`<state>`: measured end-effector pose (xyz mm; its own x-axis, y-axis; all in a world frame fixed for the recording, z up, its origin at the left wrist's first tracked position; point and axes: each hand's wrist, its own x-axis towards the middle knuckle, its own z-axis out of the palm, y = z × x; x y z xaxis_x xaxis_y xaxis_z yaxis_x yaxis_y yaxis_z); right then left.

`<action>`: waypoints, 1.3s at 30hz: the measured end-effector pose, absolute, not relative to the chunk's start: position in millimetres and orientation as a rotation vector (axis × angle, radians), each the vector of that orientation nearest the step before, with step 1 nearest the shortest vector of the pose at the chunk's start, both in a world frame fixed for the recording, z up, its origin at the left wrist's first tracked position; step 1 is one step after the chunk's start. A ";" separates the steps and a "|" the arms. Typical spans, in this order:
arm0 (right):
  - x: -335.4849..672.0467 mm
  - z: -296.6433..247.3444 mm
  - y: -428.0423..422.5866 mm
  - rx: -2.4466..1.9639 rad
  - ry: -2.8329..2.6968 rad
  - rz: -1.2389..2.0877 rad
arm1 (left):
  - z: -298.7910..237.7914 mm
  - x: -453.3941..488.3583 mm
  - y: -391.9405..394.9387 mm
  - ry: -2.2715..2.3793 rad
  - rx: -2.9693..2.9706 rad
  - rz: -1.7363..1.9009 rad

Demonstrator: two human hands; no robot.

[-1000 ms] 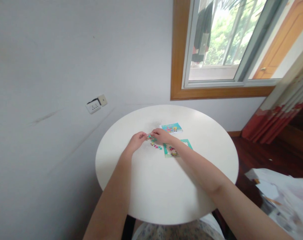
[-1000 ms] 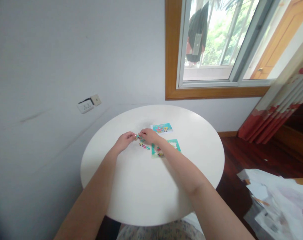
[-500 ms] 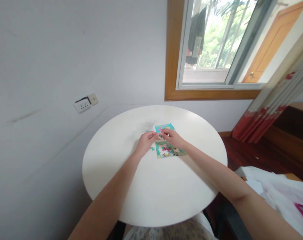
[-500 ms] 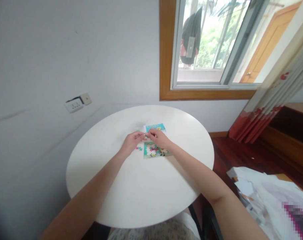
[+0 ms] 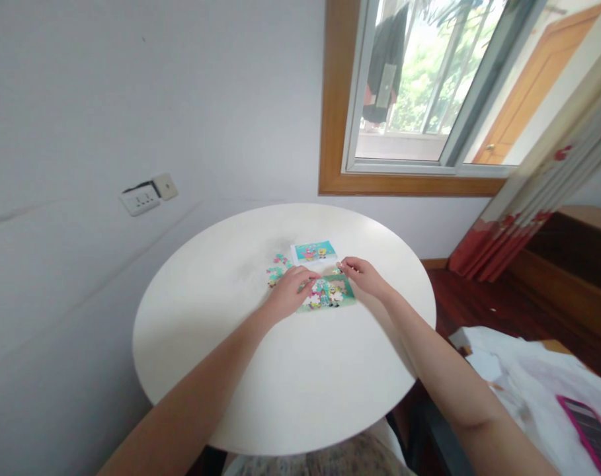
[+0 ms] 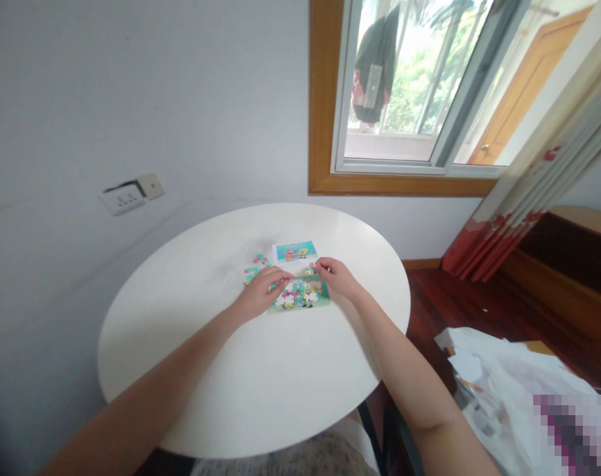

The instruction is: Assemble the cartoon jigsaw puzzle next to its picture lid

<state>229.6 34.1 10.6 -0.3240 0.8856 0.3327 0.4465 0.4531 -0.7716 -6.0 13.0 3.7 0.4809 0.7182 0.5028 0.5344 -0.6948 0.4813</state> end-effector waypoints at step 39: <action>250.0 -0.1 43.5 -1.230 -1.984 0.998 | -5.1 4.2 1.8 0.888 2.713 0.736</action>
<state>250.0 43.5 -0.1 -0.3955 0.9135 0.0958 0.4678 0.2901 -0.8349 4.2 1.8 -5.1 0.6968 0.5972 0.3973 0.5013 -0.8016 0.3257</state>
